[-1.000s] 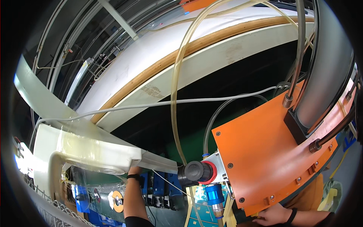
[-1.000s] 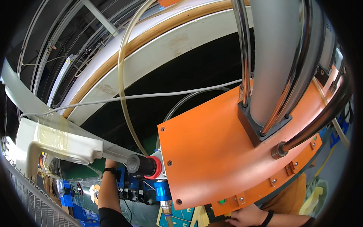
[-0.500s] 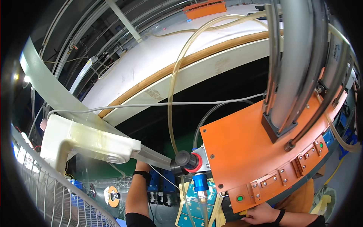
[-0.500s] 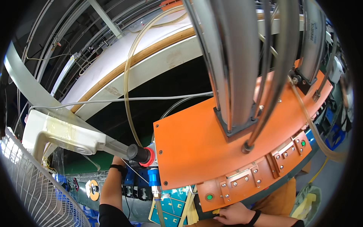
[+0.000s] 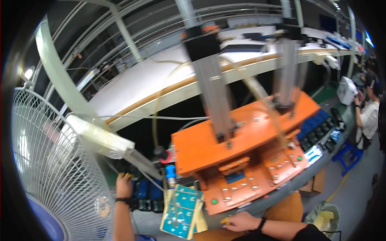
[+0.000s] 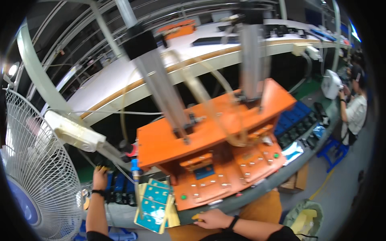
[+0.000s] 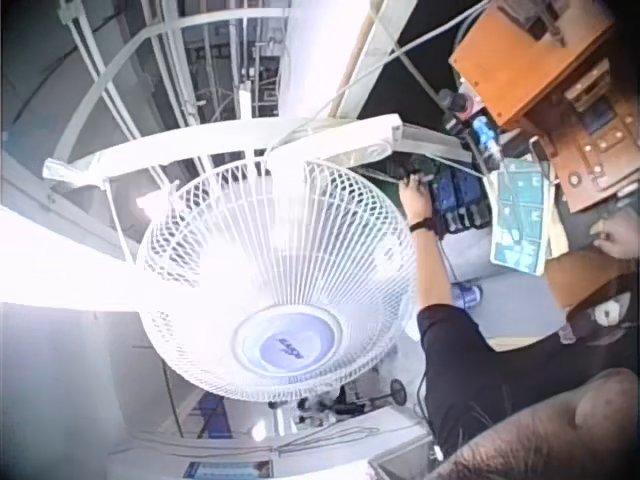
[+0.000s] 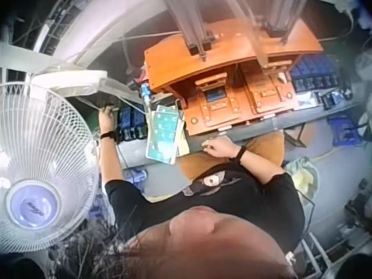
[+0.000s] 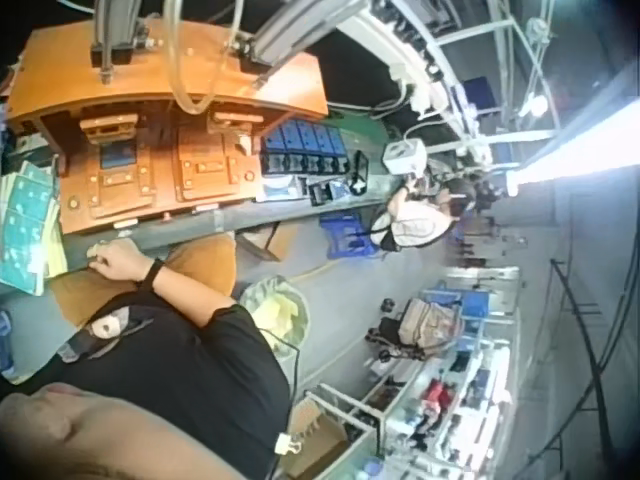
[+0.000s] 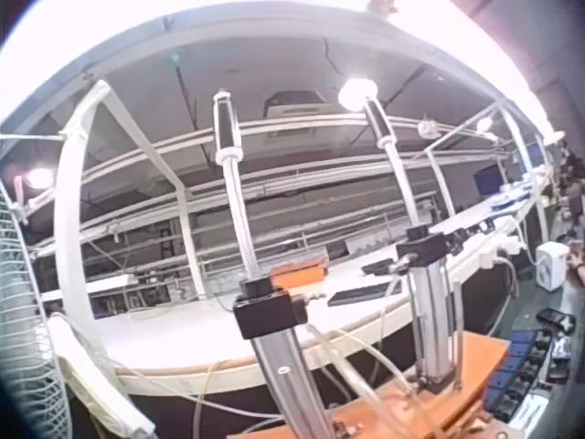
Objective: Using a pneumatic press machine to join or stamp small plastic components on a factory assembly line.
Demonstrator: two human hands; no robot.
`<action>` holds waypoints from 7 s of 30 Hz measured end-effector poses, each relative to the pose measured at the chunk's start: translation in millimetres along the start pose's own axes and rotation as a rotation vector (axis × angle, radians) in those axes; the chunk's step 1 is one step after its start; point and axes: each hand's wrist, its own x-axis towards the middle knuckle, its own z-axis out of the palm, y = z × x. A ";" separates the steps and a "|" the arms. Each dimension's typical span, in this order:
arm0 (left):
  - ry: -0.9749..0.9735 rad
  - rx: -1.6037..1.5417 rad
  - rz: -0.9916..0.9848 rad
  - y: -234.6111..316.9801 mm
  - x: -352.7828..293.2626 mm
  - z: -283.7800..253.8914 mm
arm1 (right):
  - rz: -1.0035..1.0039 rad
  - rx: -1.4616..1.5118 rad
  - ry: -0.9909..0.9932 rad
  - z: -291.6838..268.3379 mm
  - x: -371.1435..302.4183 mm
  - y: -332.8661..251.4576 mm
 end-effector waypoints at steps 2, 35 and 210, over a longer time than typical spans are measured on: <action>0.020 -0.016 -0.071 24.9 -34.9 -29.9 | -0.048 0.062 0.070 0.6 -3.5 -4.0; 0.388 -0.437 -0.627 412.4 -384.8 -126.1 | 0.029 1.453 -0.623 44.1 -15.7 -218.9; -0.094 -0.633 0.280 388.4 -70.2 -15.2 | 0.130 0.116 -0.099 -69.8 -137.4 13.2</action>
